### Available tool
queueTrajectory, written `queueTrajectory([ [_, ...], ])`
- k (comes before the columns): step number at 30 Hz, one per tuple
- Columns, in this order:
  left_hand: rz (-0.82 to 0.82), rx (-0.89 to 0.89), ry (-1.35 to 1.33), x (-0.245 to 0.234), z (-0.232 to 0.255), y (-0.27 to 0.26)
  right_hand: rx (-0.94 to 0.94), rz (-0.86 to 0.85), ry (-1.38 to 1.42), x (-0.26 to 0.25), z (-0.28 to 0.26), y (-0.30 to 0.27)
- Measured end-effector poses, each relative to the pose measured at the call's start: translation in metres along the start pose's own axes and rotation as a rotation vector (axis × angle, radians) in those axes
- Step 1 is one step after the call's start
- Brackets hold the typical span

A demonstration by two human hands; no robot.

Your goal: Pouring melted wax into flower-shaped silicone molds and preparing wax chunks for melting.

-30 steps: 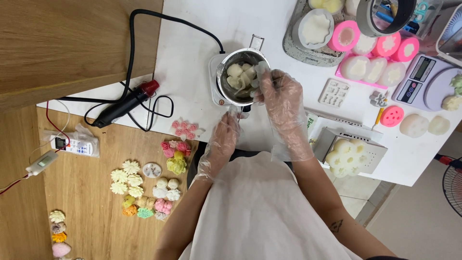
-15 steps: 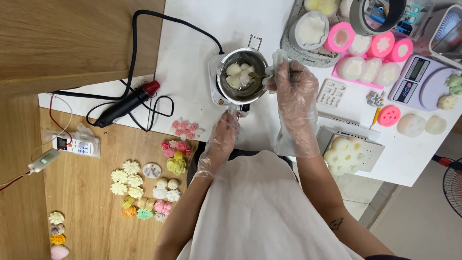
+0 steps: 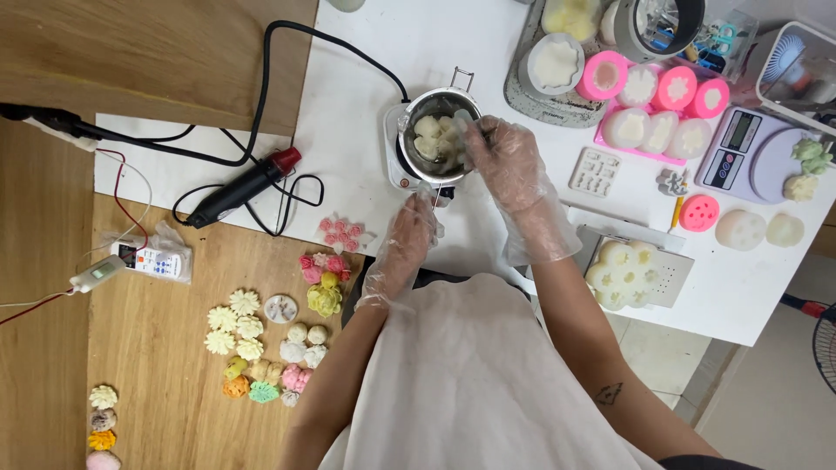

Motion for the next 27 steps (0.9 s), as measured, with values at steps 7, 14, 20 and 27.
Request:
queueTrajectory([
  [7,-0.070,-0.380,-0.366,0.008,-0.006,0.001,-0.086,0.060,-0.084,-0.013,0.008,-0.006],
  [14,-0.025,-0.352,-0.415,0.017,-0.016,0.002,-0.059,0.085,-0.165,-0.018,-0.001,-0.016],
  [20,-0.005,-0.297,-0.367,0.029,-0.034,0.012,-0.061,0.026,-0.095,-0.009,-0.005,-0.017],
  [27,0.006,-0.270,-0.435,0.026,-0.027,0.010,-0.214,0.129,-0.250,-0.014,0.003,-0.010],
])
Point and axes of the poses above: each hand's wrist, its own y-axis towards the middle knuckle, its own x-axis out of the palm, z = x × y, the point moved 5 cm from there along y, towards the middle knuckle, and after that the axes turned 4 degrees about -x, right-handed, at the moved point
